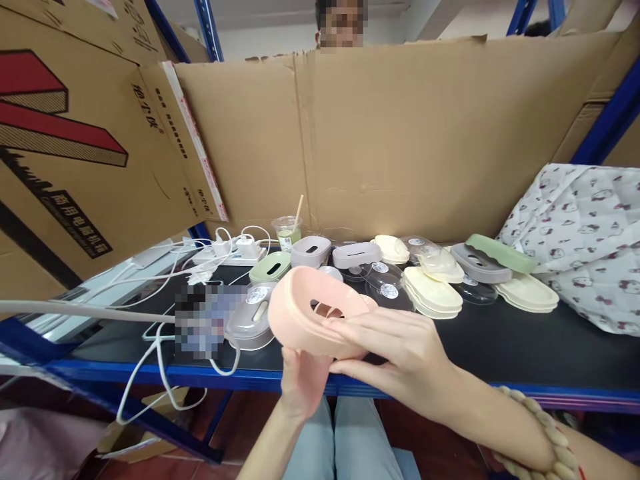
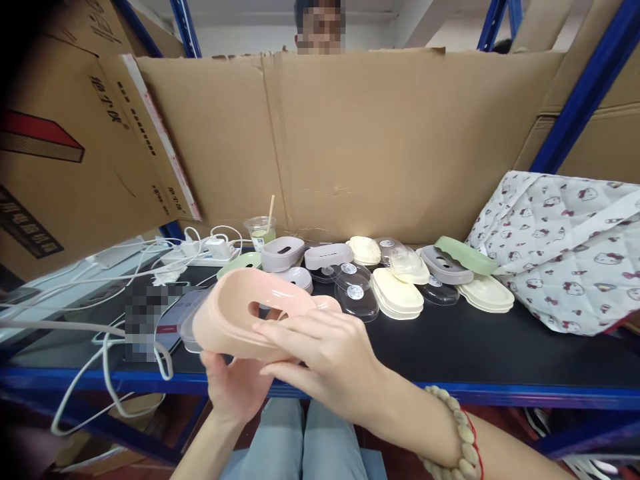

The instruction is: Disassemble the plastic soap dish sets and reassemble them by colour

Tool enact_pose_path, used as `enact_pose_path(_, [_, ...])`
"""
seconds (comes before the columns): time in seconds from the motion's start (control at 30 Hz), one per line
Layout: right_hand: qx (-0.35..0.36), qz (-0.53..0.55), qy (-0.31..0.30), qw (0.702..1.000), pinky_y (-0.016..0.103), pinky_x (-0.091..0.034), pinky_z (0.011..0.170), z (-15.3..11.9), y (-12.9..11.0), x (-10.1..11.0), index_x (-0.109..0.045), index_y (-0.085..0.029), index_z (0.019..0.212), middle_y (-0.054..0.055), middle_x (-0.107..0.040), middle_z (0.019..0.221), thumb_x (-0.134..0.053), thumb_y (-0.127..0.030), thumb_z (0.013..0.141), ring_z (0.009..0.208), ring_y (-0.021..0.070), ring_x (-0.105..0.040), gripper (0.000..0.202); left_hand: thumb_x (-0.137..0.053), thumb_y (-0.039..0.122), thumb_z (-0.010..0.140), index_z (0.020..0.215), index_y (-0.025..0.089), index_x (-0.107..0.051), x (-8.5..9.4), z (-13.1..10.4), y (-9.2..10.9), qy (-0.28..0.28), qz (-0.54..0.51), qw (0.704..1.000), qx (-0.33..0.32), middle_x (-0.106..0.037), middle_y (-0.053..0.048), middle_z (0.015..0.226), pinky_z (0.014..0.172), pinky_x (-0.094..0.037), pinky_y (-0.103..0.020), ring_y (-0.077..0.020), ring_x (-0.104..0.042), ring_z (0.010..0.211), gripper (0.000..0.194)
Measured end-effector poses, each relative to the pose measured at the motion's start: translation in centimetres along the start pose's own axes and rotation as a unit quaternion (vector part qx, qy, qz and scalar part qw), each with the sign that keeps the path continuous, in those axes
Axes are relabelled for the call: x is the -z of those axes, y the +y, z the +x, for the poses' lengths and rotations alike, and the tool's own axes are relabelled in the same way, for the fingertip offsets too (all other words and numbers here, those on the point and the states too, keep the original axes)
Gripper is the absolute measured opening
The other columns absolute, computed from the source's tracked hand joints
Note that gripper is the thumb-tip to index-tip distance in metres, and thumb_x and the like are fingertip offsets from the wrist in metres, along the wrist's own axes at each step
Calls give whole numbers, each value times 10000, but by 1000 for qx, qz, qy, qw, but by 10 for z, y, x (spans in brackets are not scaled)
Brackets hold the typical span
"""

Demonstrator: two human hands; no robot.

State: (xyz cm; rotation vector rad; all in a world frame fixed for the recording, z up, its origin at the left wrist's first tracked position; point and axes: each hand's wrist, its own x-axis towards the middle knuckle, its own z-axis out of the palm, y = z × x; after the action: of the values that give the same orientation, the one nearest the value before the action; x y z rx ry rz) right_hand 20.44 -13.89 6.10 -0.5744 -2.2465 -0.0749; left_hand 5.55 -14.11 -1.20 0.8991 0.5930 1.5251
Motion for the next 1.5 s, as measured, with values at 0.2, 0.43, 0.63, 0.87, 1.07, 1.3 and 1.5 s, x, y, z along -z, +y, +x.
enact_pose_path(0.2, [-66, 231, -132, 962, 316, -551, 871, 13, 24, 1, -727, -207, 1041, 49, -740, 1080, -692, -427, 804, 1009, 193, -684, 325, -549, 800, 645, 1023, 222, -723, -5, -5, 3, 107, -148, 983, 30, -716, -99, 1089, 1028, -445, -487, -345, -571, 1193, 712])
enact_pose_path(0.43, [-408, -165, 58, 896, 543, -520, 868, 3, 147, 56, -680, -164, 1113, 160, -705, 1080, -666, -418, 748, 1005, 354, -661, 444, -444, 682, 821, 1227, 226, -631, -19, -3, 18, 9, -220, 962, 159, -715, -122, 1084, 787, -552, -564, -354, -689, 925, 638])
enact_pose_path(0.63, [-349, -215, -101, 906, 553, -460, 986, -31, 202, 63, -516, -191, 1355, 175, -558, 1356, -720, -505, 653, 1266, 389, -505, 795, -468, 695, 804, 1319, 214, -567, -6, -4, 28, -75, -225, 958, 161, -703, -134, 1127, 840, -534, -573, -384, -669, 996, 711])
enact_pose_path(0.87, [-224, -280, -117, 926, 497, -519, 917, -43, 190, 45, -653, -238, 1207, 96, -646, 1275, -378, -242, 913, 1206, 312, -578, 404, -519, 682, 777, 1333, 221, -546, 3, -4, 30, -133, -220, 943, 211, -659, -134, 1231, 977, -435, -599, -409, -599, 1139, 723])
enact_pose_path(1.07, [-273, -358, -34, 892, 379, -548, 792, -30, 189, 90, -691, -274, 1127, 42, -704, 1175, -344, -146, 915, 1110, 269, -641, 427, -374, 710, 829, 1230, 139, -621, -6, 0, 23, -190, -220, 925, 245, -689, -170, 1156, 873, -511, -456, -374, -657, 1052, 740])
enact_pose_path(1.3, [-355, -450, -129, 809, 342, -540, 672, -47, 187, 113, -718, -190, 1060, 116, -703, 1155, -395, -50, 857, 1099, 302, -629, 406, -379, 705, 825, 1229, 129, -615, 1, 0, 20, -244, -233, 907, 252, -693, -173, 1156, 790, -541, -373, -353, -659, 1059, 742])
enact_pose_path(1.5, [-397, -448, -182, 780, 374, -541, 698, -48, 177, 108, -724, -218, 1062, 99, -682, 1199, -557, -245, 825, 1079, 325, -626, 291, -536, 701, 719, 1083, 123, -689, -5, 1, 27, -162, -197, 925, 280, -741, -164, 986, 684, -539, -363, -331, -712, 847, 700])
